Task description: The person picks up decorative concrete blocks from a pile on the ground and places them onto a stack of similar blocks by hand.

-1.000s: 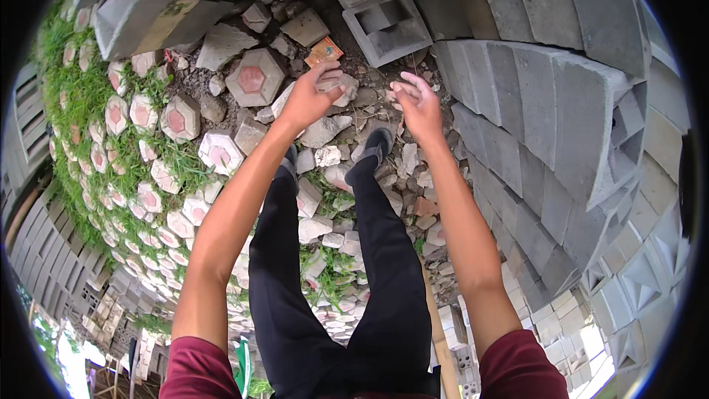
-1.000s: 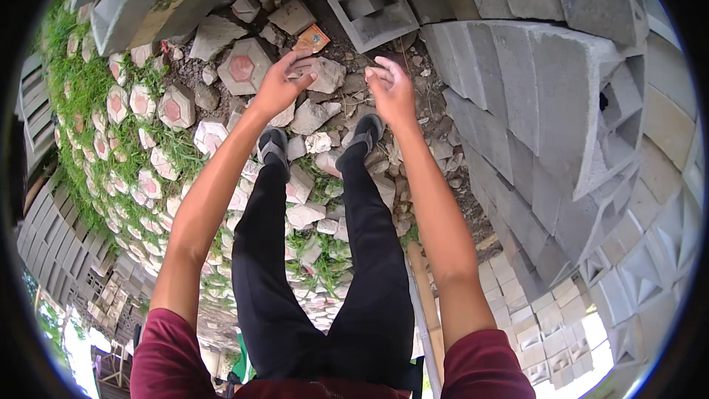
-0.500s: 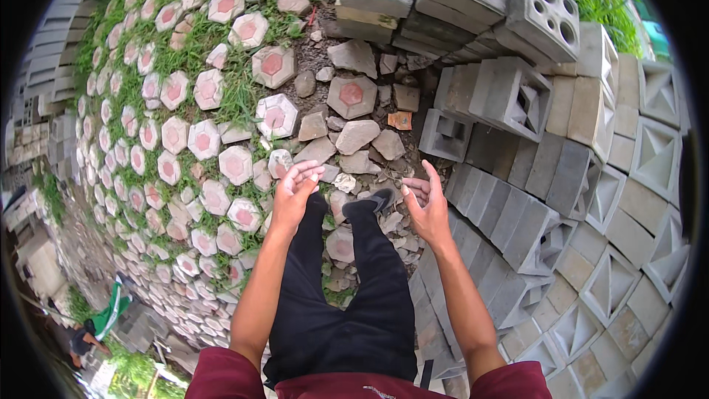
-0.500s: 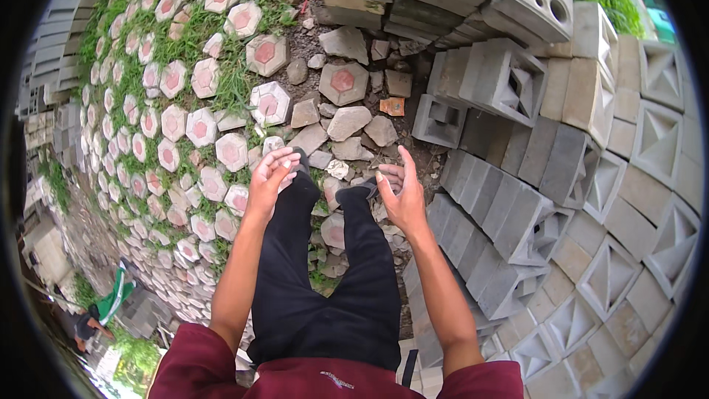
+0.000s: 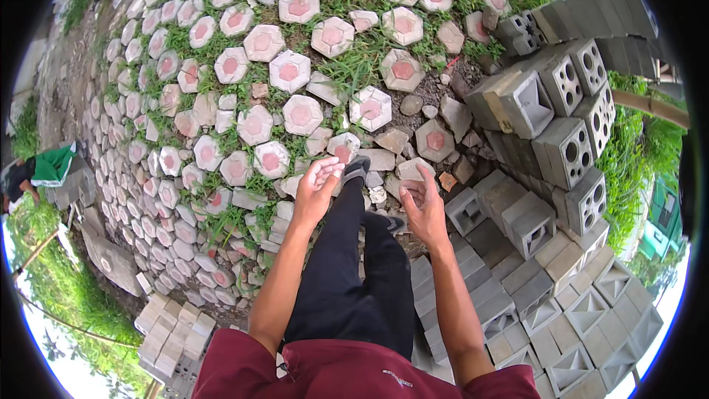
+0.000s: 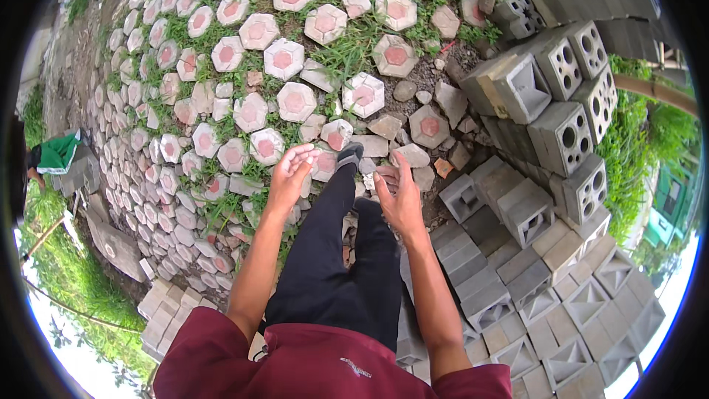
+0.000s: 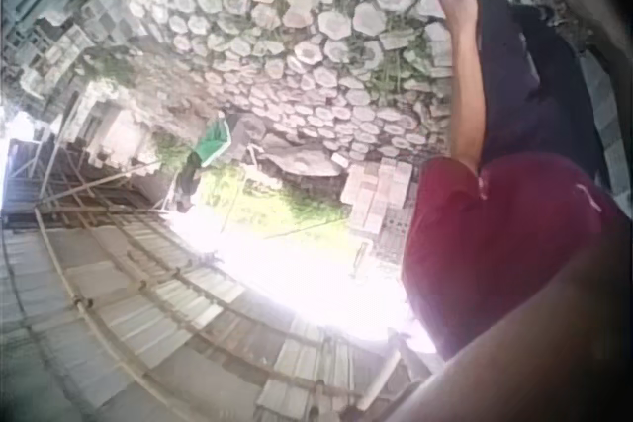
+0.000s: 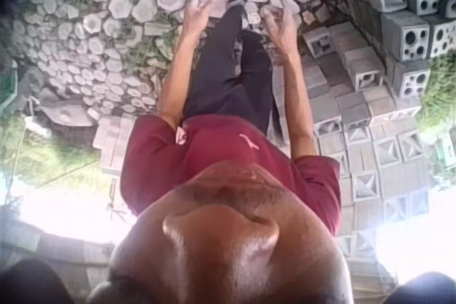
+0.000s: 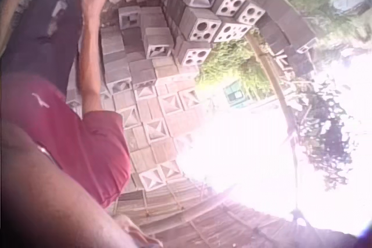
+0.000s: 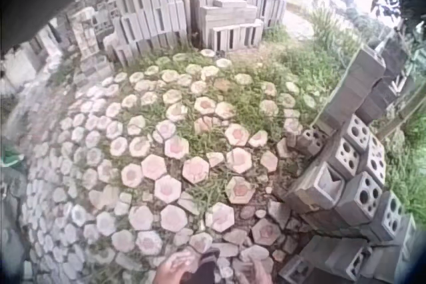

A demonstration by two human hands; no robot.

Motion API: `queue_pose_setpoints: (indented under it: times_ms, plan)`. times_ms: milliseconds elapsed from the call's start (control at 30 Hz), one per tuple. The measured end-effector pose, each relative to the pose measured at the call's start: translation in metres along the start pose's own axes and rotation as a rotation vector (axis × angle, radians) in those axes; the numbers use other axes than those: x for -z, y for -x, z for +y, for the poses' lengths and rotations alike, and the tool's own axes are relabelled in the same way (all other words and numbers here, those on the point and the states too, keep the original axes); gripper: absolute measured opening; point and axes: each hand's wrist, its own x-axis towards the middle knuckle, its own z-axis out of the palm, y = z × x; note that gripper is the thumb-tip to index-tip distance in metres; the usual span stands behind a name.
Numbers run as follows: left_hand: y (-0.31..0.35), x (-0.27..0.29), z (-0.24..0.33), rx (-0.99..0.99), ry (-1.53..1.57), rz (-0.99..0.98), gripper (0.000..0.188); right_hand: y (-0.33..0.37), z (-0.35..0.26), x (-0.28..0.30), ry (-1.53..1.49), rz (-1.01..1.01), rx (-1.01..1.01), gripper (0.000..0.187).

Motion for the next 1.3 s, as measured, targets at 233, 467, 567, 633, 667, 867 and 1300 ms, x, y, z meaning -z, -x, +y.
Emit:
queue_pose_setpoints:
  times_ms: [233,467,567,633,667,867,1300]
  plan:
    - [0.012,0.077,0.081,-0.076,0.085,0.208,0.034,-0.042,-0.115,-0.040,0.121,-0.114,0.131,0.054]
    - [0.038,0.115,0.121,-0.112,0.178,0.387,0.037,-0.060,-0.191,-0.074,0.106,-0.256,0.231,0.057]
    - [0.043,0.118,0.134,-0.126,0.245,0.477,0.035,-0.078,-0.217,-0.083,0.144,-0.380,0.285,0.058]
    - [0.042,0.115,0.138,-0.143,0.297,0.563,0.033,-0.098,-0.233,-0.089,0.202,-0.491,0.319,0.058]
    - [0.041,0.115,0.145,-0.144,0.335,0.625,0.032,-0.107,-0.239,-0.092,0.208,-0.526,0.333,0.058]
    - [0.004,0.101,0.187,-0.138,0.481,0.850,0.028,-0.178,-0.311,-0.103,0.359,-0.764,0.522,0.061]
    - [0.038,0.103,0.253,-0.272,0.487,1.020,0.028,-0.229,-0.407,-0.152,0.412,-0.968,0.694,0.058]
